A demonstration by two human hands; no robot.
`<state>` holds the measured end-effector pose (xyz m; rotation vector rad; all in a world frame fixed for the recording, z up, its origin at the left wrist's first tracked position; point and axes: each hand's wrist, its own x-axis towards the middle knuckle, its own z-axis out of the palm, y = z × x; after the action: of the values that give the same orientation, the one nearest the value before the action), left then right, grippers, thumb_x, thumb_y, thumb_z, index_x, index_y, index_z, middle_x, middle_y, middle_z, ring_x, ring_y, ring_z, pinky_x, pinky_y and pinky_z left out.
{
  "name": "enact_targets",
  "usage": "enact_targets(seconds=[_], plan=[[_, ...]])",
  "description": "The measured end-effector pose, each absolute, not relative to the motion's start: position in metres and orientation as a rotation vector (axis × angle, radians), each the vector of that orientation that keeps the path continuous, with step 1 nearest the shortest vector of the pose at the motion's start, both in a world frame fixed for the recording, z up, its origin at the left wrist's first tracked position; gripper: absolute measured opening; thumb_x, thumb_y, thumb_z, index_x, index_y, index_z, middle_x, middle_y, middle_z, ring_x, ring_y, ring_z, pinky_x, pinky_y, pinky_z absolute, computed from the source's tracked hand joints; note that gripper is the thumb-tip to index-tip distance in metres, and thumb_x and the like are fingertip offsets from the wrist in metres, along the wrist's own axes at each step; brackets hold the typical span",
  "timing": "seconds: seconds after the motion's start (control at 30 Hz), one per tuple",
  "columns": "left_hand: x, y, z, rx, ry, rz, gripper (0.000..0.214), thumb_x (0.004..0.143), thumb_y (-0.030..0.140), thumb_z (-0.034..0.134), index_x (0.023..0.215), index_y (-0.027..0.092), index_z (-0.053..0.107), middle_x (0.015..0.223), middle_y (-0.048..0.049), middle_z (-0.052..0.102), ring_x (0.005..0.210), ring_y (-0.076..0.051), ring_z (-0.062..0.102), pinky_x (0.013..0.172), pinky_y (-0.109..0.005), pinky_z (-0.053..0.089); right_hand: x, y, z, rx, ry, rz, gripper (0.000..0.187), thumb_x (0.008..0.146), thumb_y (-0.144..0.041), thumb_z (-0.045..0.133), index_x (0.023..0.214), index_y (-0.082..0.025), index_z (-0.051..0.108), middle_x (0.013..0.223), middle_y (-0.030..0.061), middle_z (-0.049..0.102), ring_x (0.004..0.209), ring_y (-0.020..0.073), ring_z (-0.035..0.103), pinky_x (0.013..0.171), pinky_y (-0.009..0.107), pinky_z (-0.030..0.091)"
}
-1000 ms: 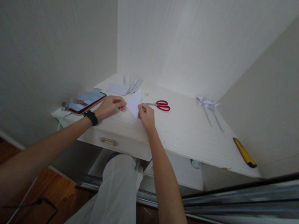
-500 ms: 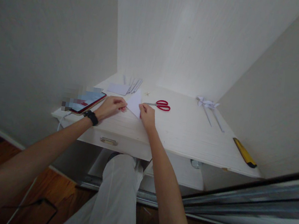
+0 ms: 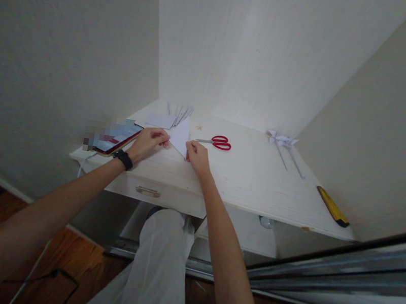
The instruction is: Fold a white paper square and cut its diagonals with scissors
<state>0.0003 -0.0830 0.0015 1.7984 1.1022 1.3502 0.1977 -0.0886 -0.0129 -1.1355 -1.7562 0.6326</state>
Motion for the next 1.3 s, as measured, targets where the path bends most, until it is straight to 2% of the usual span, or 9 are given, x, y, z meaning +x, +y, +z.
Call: enact_targets(seconds=[0.23, 0.53, 0.9, 1.3], plan=[[0.0003, -0.0819, -0.0009, 1.816, 1.089, 1.309, 0.024, 0.077, 0.037, 0.062, 0.064, 0.016, 0.064, 0.063, -0.0042, 0.066, 0.061, -0.015, 0.059, 0.065, -0.027, 0.045, 0.1968, -0.0903, -0.0091, -1.169, -1.746, 0.535, 0.032, 0.089, -0.030, 0.046, 0.058, -0.020, 0.049, 0.050, -0.0022, 0.049, 0.056, 0.0148, 0.048, 0.059, 0.026, 0.035], [0.0007, -0.0818, -0.0013, 1.834, 1.090, 1.272, 0.022, 0.078, 0.034, 0.062, 0.065, 0.016, 0.065, 0.063, -0.0036, 0.066, 0.060, -0.015, 0.059, 0.064, -0.027, 0.045, 0.1984, -0.0850, -0.0121, -1.198, -1.747, 0.449, 0.029, 0.088, -0.033, 0.046, 0.064, -0.019, 0.051, 0.061, -0.0008, 0.052, 0.062, 0.0147, 0.047, 0.059, 0.026, 0.031], [0.0019, -0.0875, 0.0041, 1.874, 1.095, 1.221, 0.022, 0.077, 0.032, 0.062, 0.062, 0.016, 0.064, 0.061, -0.0038, 0.066, 0.059, -0.015, 0.059, 0.064, -0.027, 0.044, 0.1995, -0.0835, -0.0123, -1.172, -1.723, 0.423, 0.027, 0.089, -0.032, 0.045, 0.065, -0.020, 0.049, 0.058, -0.0014, 0.049, 0.060, 0.0153, 0.046, 0.058, 0.027, 0.030], [0.0009, -0.0832, 0.0013, 1.783, 1.081, 1.341, 0.023, 0.076, 0.035, 0.064, 0.064, 0.016, 0.064, 0.062, -0.0040, 0.065, 0.059, -0.015, 0.059, 0.063, -0.028, 0.045, 0.1973, -0.0866, -0.0125, -1.119, -1.700, 0.616, 0.028, 0.091, -0.038, 0.043, 0.070, -0.021, 0.051, 0.055, -0.0018, 0.055, 0.053, 0.0143, 0.048, 0.057, 0.026, 0.035]])
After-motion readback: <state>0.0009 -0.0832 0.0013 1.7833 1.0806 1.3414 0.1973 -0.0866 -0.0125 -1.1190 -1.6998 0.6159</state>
